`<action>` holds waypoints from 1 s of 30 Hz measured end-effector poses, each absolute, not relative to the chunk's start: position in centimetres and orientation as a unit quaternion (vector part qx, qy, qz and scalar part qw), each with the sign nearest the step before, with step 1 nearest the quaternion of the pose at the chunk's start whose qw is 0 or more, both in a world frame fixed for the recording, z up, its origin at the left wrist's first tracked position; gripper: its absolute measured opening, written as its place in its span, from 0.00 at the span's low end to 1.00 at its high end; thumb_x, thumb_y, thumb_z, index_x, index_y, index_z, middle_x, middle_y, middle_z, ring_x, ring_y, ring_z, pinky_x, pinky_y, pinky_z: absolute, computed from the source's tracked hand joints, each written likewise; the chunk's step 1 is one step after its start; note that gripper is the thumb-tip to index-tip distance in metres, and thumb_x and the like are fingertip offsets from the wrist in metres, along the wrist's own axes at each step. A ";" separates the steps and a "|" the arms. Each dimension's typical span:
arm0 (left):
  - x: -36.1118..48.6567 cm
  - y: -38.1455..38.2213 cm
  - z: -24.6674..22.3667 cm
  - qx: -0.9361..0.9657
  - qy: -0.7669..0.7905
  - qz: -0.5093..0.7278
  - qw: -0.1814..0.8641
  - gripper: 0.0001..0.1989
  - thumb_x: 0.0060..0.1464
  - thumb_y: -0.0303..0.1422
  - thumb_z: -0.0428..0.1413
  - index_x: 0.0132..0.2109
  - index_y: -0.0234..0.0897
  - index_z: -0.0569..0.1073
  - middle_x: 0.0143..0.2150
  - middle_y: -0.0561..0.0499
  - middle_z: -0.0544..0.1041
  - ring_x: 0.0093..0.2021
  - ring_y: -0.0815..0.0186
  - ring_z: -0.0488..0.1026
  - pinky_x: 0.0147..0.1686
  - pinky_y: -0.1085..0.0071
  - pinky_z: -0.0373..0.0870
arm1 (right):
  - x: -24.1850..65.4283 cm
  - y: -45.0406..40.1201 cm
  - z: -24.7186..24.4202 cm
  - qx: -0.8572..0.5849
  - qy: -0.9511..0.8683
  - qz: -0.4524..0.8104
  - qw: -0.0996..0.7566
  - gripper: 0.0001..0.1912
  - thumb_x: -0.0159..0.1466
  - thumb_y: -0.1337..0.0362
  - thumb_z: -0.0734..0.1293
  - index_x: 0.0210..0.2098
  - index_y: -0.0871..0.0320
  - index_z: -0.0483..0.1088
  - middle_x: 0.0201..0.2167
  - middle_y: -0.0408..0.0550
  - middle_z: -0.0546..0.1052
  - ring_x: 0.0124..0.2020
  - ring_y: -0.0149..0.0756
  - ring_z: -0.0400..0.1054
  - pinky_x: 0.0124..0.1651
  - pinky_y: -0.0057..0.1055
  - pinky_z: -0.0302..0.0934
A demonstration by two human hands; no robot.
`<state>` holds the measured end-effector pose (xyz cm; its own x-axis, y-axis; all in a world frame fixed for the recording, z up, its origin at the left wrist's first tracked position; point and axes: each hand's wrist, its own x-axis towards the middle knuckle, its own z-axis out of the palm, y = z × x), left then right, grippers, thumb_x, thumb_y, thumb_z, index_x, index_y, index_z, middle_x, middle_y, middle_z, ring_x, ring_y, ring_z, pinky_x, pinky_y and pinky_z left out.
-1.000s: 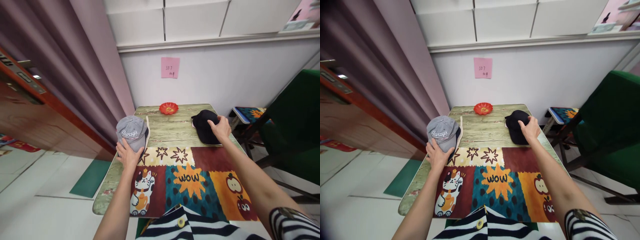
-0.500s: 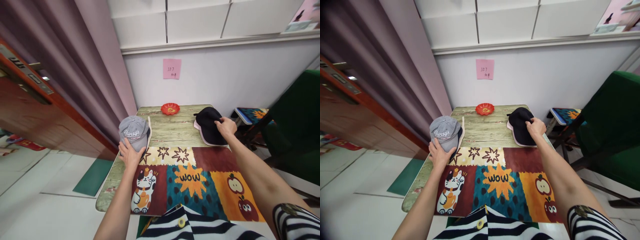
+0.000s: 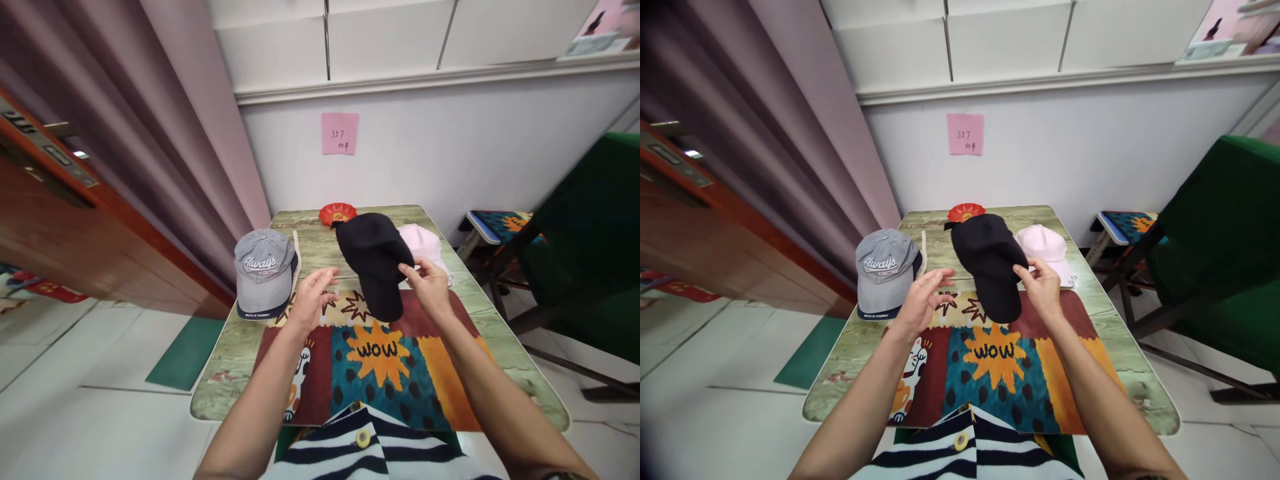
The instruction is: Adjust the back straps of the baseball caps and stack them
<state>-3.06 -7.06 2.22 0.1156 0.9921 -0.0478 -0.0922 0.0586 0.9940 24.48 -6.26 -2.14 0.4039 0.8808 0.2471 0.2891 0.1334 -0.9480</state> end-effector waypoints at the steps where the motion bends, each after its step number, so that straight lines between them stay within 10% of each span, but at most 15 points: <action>1: -2.3 -6.9 3.2 0.449 0.421 0.479 0.626 0.24 0.56 0.50 0.60 0.50 0.34 0.77 0.55 0.38 0.76 0.49 0.55 0.77 0.33 0.67 0.78 | 23.6 -6.7 -2.6 -0.597 -0.478 0.269 0.585 0.21 0.55 0.46 0.74 0.36 0.57 0.76 0.17 0.36 0.66 0.20 0.31 0.59 0.26 0.29 0.54; 10: 0.5 -3.5 9.0 0.456 0.399 0.536 0.587 0.25 0.44 0.40 0.70 0.48 0.35 0.78 0.41 0.49 0.76 0.34 0.70 0.73 0.17 0.82 0.63 | 20.2 -8.3 -4.0 -0.593 -0.418 0.188 0.662 0.19 0.60 0.48 0.71 0.41 0.56 0.75 0.23 0.42 0.75 0.26 0.38 0.71 0.36 0.34 0.67; 20: 0.4 -3.8 5.1 0.525 0.371 0.439 0.627 0.20 0.39 0.38 0.71 0.37 0.31 0.77 0.34 0.53 0.75 0.28 0.72 0.72 0.25 0.75 0.76 | 21.2 -9.3 -10.3 -0.642 -0.505 0.200 0.541 0.18 0.64 0.55 0.62 0.49 0.56 0.73 0.42 0.53 0.81 0.40 0.45 0.74 0.46 0.43 0.69; 30: -1.0 -4.9 3.1 0.558 0.421 0.406 0.588 0.17 0.43 0.38 0.68 0.38 0.32 0.80 0.31 0.53 0.77 0.25 0.73 0.70 0.24 0.76 0.71 | 20.6 -9.4 0.2 -0.569 -0.595 0.082 0.561 0.15 0.69 0.54 0.62 0.49 0.52 0.74 0.55 0.54 0.78 0.59 0.48 0.70 0.66 0.51 0.55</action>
<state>-0.98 -4.94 3.12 0.3157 0.9479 -0.0422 -0.0075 0.0470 0.9989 20.58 -9.39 0.22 0.2774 0.7702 0.5743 0.5853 0.3386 -0.7368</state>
